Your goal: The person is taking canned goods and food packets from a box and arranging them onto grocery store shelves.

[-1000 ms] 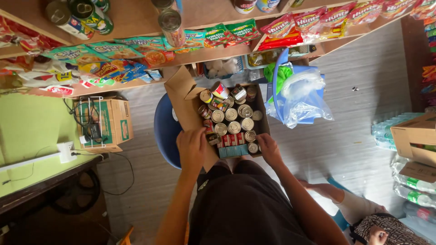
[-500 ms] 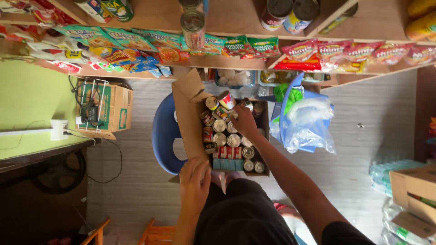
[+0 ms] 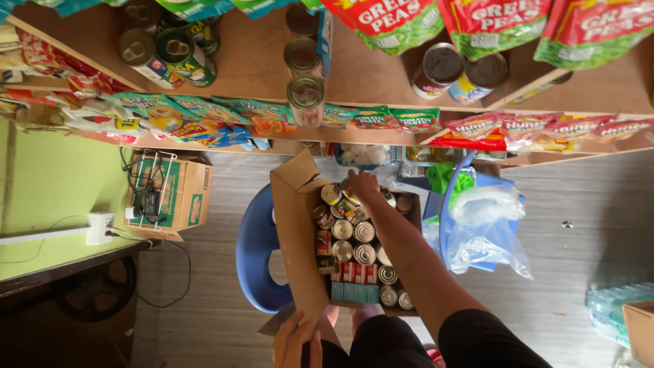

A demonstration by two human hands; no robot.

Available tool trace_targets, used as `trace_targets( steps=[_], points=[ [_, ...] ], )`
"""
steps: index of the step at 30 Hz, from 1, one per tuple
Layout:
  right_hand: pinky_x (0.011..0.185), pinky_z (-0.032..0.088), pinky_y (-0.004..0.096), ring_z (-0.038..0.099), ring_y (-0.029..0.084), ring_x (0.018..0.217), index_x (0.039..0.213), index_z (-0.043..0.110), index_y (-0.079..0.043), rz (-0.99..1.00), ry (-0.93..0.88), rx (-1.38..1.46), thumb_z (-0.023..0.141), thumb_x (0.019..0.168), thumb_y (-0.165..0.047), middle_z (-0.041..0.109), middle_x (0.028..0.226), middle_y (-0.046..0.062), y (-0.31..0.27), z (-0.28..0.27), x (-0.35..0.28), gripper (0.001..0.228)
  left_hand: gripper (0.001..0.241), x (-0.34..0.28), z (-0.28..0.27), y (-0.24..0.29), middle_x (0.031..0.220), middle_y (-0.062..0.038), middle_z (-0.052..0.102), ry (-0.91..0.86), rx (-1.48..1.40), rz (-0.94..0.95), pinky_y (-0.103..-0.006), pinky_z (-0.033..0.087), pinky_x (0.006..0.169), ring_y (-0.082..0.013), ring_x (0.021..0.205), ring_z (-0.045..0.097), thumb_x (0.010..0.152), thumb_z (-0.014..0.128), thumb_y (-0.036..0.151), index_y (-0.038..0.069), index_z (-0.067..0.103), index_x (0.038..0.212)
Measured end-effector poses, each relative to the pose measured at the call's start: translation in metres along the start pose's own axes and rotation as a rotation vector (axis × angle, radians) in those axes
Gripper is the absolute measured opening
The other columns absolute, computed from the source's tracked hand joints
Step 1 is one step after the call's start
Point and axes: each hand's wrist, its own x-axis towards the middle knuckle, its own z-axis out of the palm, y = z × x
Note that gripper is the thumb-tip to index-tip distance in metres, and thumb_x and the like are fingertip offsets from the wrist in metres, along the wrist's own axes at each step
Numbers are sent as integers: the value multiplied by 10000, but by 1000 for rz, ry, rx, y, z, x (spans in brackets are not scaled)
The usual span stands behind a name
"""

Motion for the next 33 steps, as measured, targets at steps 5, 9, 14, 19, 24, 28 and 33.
trace_targets(
  steps=[5,9,14,19,24,28,33],
  points=[
    [991,461,559,595,393,1205,1370,459,-125,12,-50,82,928,711,-354,572,1318,171,-8,-2,-4,841,311,-5,16,-12,1117,-106,731,62,37,-13,-376,578,910,-264,1009,729,703,787,111,138,760,1011],
    [886,539,533,621,427,1122,1332,476,-118,-9,8,146,913,727,-329,528,1345,186,0,0,-5,776,286,-3,20,-19,1115,-83,740,67,18,1,-369,583,908,-251,1012,730,725,789,131,171,771,1007],
    [878,539,512,632,408,1056,1228,499,-111,-86,144,300,913,678,-287,560,1218,162,8,-10,-46,711,306,-32,41,-59,1098,-70,742,42,55,-1,-375,577,899,-246,988,728,682,793,157,183,768,985],
    [826,562,492,659,406,1004,1202,476,-84,-134,308,526,877,715,-258,536,1203,169,14,-12,-62,655,312,-31,45,-48,1106,-69,741,41,28,-54,-377,576,914,-251,1009,733,681,772,128,172,766,990],
    [833,570,481,654,394,1024,1254,446,-97,-116,302,588,879,718,-246,486,1247,166,9,-17,-69,705,272,-20,33,-23,1114,-91,744,-6,-24,-147,-332,621,883,-239,1017,751,741,778,132,154,778,1012],
    [834,577,471,655,385,1029,1278,444,-102,-144,401,633,857,738,-227,494,1265,165,9,-17,-69,691,286,-41,53,-57,1134,-111,731,57,-23,-9,-354,594,927,-257,1050,729,760,783,120,133,765,1045],
    [810,606,427,669,362,980,1213,454,-100,-84,414,628,893,746,-277,501,1251,169,7,-25,-87,665,332,-27,33,-37,1107,-122,739,27,0,4,-373,587,930,-270,1044,728,731,806,79,130,763,1056]
  ],
)
